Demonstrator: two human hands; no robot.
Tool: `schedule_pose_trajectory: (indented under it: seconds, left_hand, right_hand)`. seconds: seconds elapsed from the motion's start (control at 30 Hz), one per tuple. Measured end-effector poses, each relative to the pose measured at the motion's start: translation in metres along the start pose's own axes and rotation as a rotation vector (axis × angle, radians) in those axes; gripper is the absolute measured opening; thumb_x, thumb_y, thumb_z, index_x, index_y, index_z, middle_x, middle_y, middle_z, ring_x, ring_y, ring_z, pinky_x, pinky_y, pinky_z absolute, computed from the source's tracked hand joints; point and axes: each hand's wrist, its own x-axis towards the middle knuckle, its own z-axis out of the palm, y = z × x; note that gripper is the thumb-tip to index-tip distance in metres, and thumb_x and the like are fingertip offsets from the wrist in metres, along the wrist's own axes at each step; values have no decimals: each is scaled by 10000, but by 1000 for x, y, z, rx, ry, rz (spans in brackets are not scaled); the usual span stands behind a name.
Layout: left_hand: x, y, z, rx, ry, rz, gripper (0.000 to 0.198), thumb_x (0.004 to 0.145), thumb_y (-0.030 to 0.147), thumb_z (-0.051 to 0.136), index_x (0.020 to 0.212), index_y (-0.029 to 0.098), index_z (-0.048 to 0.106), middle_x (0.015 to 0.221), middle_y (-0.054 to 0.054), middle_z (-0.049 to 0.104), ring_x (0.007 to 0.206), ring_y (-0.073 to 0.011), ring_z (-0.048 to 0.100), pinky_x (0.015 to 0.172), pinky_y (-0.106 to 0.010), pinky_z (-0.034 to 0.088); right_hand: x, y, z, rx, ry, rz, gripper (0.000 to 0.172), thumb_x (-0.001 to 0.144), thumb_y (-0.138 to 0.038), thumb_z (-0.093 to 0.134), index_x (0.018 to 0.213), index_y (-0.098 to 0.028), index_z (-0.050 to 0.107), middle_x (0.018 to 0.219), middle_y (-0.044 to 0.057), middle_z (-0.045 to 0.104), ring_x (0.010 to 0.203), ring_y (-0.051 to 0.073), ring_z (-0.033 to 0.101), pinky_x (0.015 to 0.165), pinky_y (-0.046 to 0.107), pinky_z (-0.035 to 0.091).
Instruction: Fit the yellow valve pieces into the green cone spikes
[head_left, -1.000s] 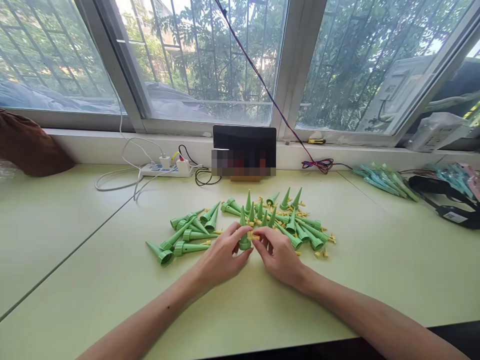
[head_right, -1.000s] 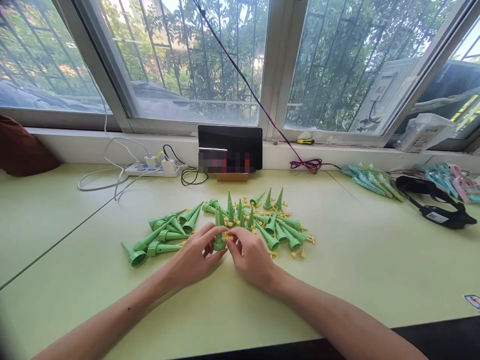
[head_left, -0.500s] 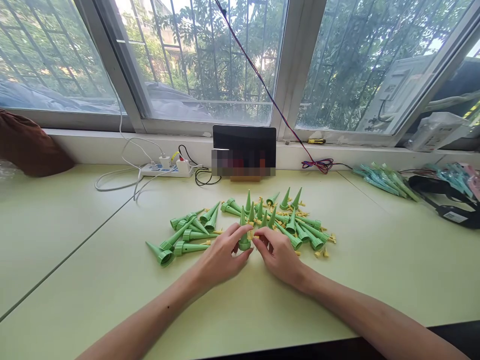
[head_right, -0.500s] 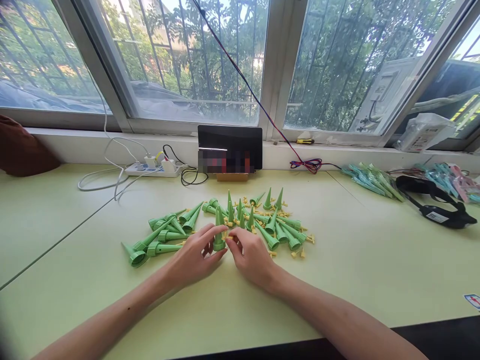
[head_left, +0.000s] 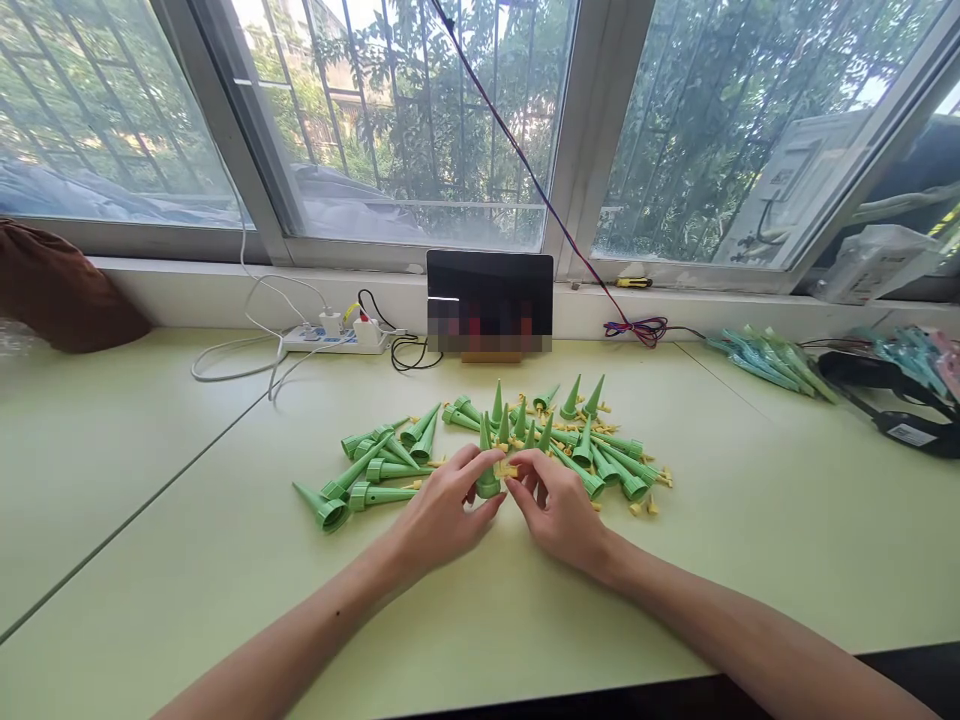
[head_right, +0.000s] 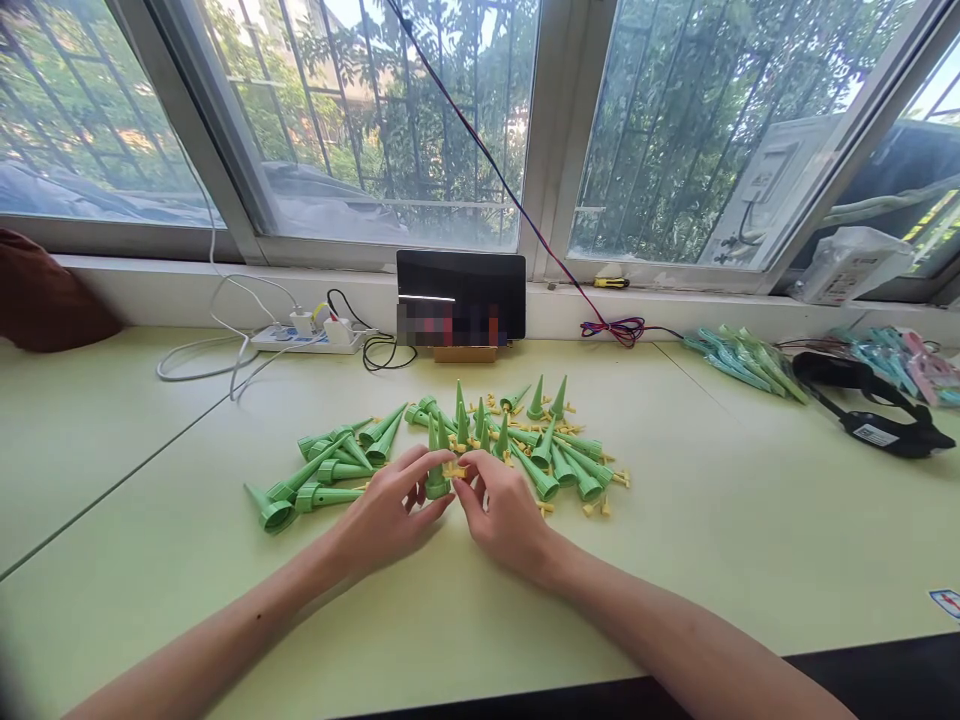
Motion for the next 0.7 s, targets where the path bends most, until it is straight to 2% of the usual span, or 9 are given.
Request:
schedule_pose_trajectory:
  seconds: [0.23, 0.47, 0.7]
  left_hand:
    - [-1, 0, 1, 3, 8, 2, 400, 881, 194, 586, 1275, 250, 552, 1011, -26, 584, 629, -76, 525, 649, -241, 461]
    - [-1, -1, 2, 21, -12, 22, 360, 870, 196, 573, 1228, 233, 573, 983, -28, 576, 624, -86, 516, 642, -248, 459]
    - [0, 0, 1, 13, 10, 16, 402, 860, 157, 546, 1252, 240, 575, 979, -23, 581, 615, -82, 516, 635, -239, 458]
  right_hand:
    - [1, 2, 0, -16, -24, 19, 110, 981, -245, 500, 999, -191, 594, 780, 3, 637, 606, 121, 520, 590, 244, 414]
    - [2, 2, -2, -90, -63, 30, 227, 1012, -287, 452, 900, -193, 625, 716, 3, 626, 611, 135, 515, 602, 259, 390]
    - [1, 0, -1, -65, -33, 17, 142, 967, -266, 522, 1049, -186, 606, 782, 13, 645, 610, 133, 533, 595, 258, 424]
